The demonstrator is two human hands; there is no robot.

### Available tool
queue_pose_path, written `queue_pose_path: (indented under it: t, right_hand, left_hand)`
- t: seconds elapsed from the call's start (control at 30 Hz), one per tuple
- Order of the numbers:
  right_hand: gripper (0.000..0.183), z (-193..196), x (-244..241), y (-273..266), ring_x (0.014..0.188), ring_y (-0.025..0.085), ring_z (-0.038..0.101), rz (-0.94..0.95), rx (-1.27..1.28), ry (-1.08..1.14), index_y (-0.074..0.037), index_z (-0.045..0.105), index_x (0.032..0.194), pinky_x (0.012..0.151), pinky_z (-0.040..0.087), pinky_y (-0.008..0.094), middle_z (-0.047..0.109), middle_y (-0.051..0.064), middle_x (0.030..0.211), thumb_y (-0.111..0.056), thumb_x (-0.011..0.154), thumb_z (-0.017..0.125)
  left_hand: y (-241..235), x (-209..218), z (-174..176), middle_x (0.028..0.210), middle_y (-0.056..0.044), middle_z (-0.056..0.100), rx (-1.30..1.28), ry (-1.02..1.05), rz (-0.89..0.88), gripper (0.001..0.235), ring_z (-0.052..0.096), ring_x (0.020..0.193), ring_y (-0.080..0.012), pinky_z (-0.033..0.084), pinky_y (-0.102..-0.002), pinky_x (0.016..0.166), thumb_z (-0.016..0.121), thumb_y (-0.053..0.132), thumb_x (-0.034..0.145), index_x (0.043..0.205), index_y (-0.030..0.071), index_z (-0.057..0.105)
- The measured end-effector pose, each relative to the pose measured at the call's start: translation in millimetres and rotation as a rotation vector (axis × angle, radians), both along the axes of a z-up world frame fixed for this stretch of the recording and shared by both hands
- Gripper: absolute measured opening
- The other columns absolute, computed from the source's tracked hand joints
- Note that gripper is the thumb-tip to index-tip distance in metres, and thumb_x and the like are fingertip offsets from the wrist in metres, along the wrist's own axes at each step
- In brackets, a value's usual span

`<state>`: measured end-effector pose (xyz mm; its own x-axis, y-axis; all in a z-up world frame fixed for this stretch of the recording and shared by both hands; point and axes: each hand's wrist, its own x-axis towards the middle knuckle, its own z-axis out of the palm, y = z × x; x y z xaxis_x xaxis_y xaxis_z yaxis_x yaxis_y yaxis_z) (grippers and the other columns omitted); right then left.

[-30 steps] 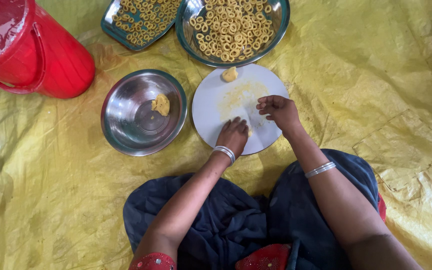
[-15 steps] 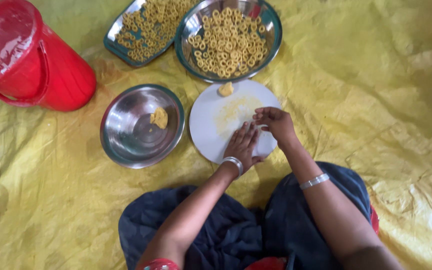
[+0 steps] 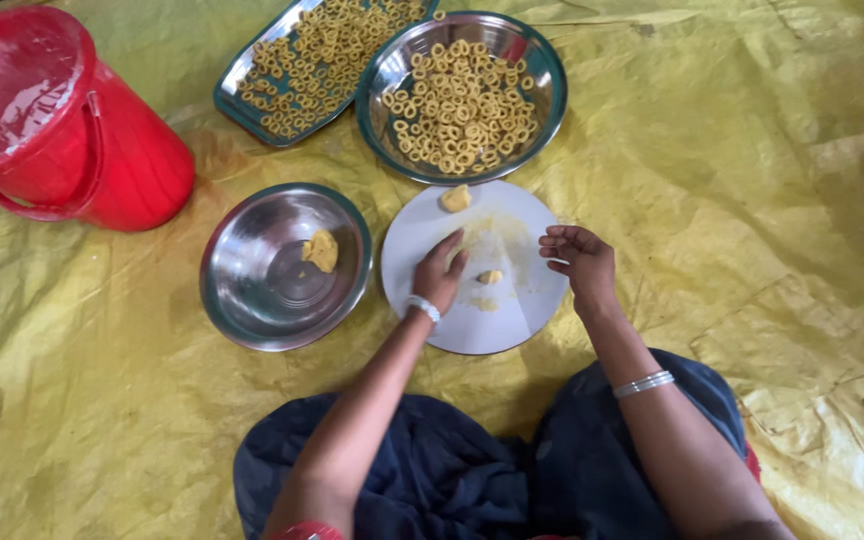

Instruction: The person sits on a yellow tarp and repeatedly rolls small pieces of yellow dough into thin ropes, then joins the ends to form rings. The finished rings are placed into a large metal tray. A red bucket and additional dough are visible nearby.

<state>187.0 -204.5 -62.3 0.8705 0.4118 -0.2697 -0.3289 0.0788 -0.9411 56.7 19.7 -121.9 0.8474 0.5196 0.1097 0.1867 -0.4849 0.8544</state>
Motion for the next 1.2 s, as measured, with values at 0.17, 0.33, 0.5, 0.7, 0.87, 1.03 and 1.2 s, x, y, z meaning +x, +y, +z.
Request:
queue_pose_path:
  t: [0.17,0.33,0.5,0.7,0.87,1.03,1.2]
  right_hand:
    - [0.036,14.2,-35.6,28.3,0.113,0.031,0.067,0.129,-0.486,-0.734,-0.004,0.074,0.121,0.1,0.055,0.046,0.073,0.016,0.121,0.002,0.092,0.053]
    - [0.091,10.2,-89.7,80.5,0.147,0.05,0.016,0.411,-0.913,-1.122,0.014,0.031,0.149,0.116,0.02,0.058,0.028,0.031,0.156,-0.044,0.087,0.065]
    - [0.109,-9.4,-70.8,114.8,0.155,0.046,-0.002,0.507,-1.385,-0.937,0.009,0.013,0.158,0.122,0.001,0.062,0.005,0.026,0.168,-0.069,0.091,0.049]
    - [0.102,-38.2,17.4,116.6,0.154,0.053,-0.002,0.095,-1.143,-1.154,0.012,0.016,0.158,0.121,0.001,0.066,0.007,0.037,0.167,-0.062,0.096,0.048]
    - [0.104,-82.3,-79.2,87.7,0.151,0.056,0.002,0.294,-1.029,-1.298,0.02,0.014,0.151,0.122,0.003,0.061,0.006,0.042,0.16,-0.061,0.093,0.044]
    - [0.105,-62.8,-89.5,80.1,0.149,0.056,-0.002,0.634,-1.369,-1.05,0.016,0.011,0.153,0.118,0.004,0.06,0.001,0.041,0.163,-0.065,0.095,0.046]
    - [0.105,-24.1,18.9,112.7,0.153,0.058,0.004,0.093,-1.115,-1.195,0.02,0.016,0.153,0.122,0.006,0.062,0.008,0.041,0.164,-0.061,0.092,0.047]
  left_hand:
    - [40.8,-66.9,22.1,0.135,-0.01,0.07,0.258,0.476,-0.034,0.038,0.067,0.123,-0.0288,0.053,-0.038,0.107,0.075,0.024,0.09,0.127,0.019,0.071]
    - [31.5,-63.8,-0.7,0.16,-0.019,0.037,0.518,0.427,-0.048,0.083,0.035,0.148,-0.0365,0.034,-0.044,0.119,0.087,0.02,0.074,0.147,0.008,0.048]
    - [46.1,-53.1,1.3,0.168,-0.025,0.01,0.491,0.626,-0.137,0.12,0.01,0.157,-0.038,0.016,-0.043,0.127,0.094,0.033,0.068,0.158,0.0,0.021]
    - [48.0,-38.8,32.8,0.17,-0.022,0.001,0.461,0.82,-0.163,0.136,0.005,0.158,-0.0378,0.015,-0.044,0.126,0.098,0.042,0.06,0.161,0.007,0.015]
    - [37.6,-36.2,42.8,0.169,-0.024,0.002,0.516,0.878,-0.154,0.137,0.006,0.157,-0.0414,0.016,-0.05,0.126,0.099,0.043,0.059,0.161,0.005,0.015]
    - [36.7,-34.0,47.3,0.17,-0.024,0.003,0.48,0.877,-0.134,0.137,0.008,0.157,-0.0404,0.018,-0.048,0.126,0.1,0.04,0.059,0.161,0.004,0.016]
    - [44.0,-35.9,37.3,0.17,-0.023,0.004,0.493,0.82,-0.133,0.135,0.008,0.157,-0.0394,0.02,-0.047,0.125,0.099,0.041,0.058,0.161,0.008,0.017]
